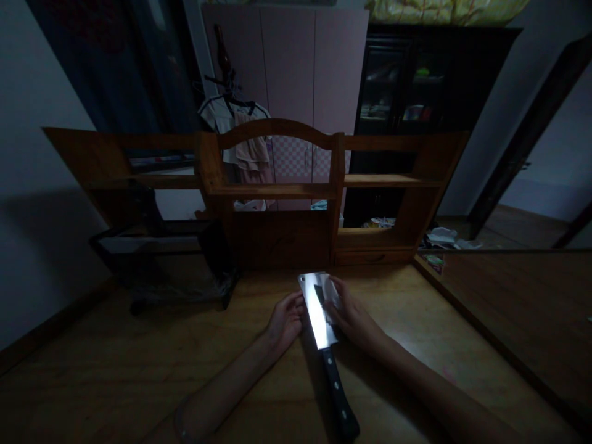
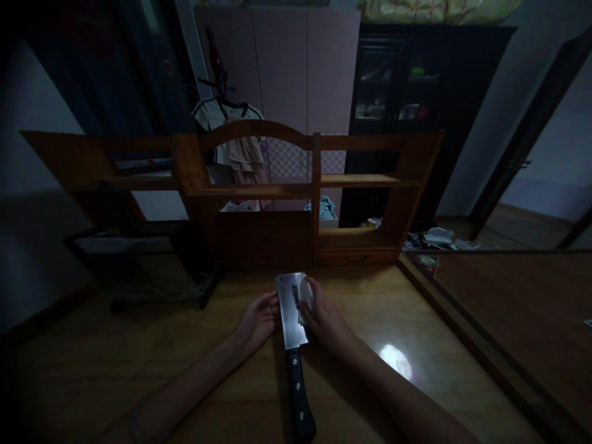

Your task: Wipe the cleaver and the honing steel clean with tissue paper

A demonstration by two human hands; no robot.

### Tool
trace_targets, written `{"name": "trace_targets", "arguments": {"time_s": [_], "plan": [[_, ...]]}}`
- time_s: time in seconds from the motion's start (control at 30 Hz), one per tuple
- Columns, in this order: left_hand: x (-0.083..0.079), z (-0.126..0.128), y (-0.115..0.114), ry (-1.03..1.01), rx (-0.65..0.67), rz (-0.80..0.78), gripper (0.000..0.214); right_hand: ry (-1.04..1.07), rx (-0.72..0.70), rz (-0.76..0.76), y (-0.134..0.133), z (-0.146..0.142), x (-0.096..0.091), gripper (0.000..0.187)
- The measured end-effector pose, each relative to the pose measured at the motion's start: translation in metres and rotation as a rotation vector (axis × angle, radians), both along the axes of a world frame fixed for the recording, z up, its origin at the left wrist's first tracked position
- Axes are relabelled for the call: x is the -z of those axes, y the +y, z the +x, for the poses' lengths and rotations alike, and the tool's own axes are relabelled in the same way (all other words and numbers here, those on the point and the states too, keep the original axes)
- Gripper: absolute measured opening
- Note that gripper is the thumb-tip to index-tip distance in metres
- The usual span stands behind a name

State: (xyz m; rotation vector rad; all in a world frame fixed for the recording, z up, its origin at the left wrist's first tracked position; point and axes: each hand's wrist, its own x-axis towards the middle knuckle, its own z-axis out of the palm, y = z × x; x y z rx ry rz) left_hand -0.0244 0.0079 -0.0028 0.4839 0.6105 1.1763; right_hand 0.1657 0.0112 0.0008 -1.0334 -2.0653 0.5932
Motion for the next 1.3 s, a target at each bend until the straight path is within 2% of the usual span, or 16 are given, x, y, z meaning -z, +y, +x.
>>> {"name": "trace_targets", "arguments": {"time_s": [0.13,0.3,0.5,0.63,0.77,1.03,1.3], "plan": [[-0.001,0.0,-0.001,-0.006,0.02,0.002,0.022,0.076,0.059,0.026,0.003,-0.002,0.003,0.037],[-0.002,0.0,-0.002,-0.025,0.024,0.006,0.019,0.036,0.028,0.024,0.004,-0.002,0.004,0.025],[0.0,0.0,0.0,-0.015,0.011,-0.003,0.021,-0.028,0.015,0.071,-0.001,-0.002,-0.009,0.035],[0.002,-0.002,0.0,-0.024,0.01,-0.003,0.023,-0.088,-0.067,0.1,-0.006,-0.002,-0.016,0.039],[0.002,-0.002,-0.001,-0.023,0.034,-0.034,0.024,-0.157,-0.141,0.106,-0.008,-0.003,-0.016,0.046],[-0.001,0.001,0.001,-0.041,-0.006,-0.058,0.018,-0.245,-0.185,0.088,-0.011,-0.001,-0.019,0.065],[0.009,-0.002,0.004,-0.073,0.014,-0.041,0.018,-0.322,-0.13,0.174,-0.008,-0.001,-0.016,0.048]]}}
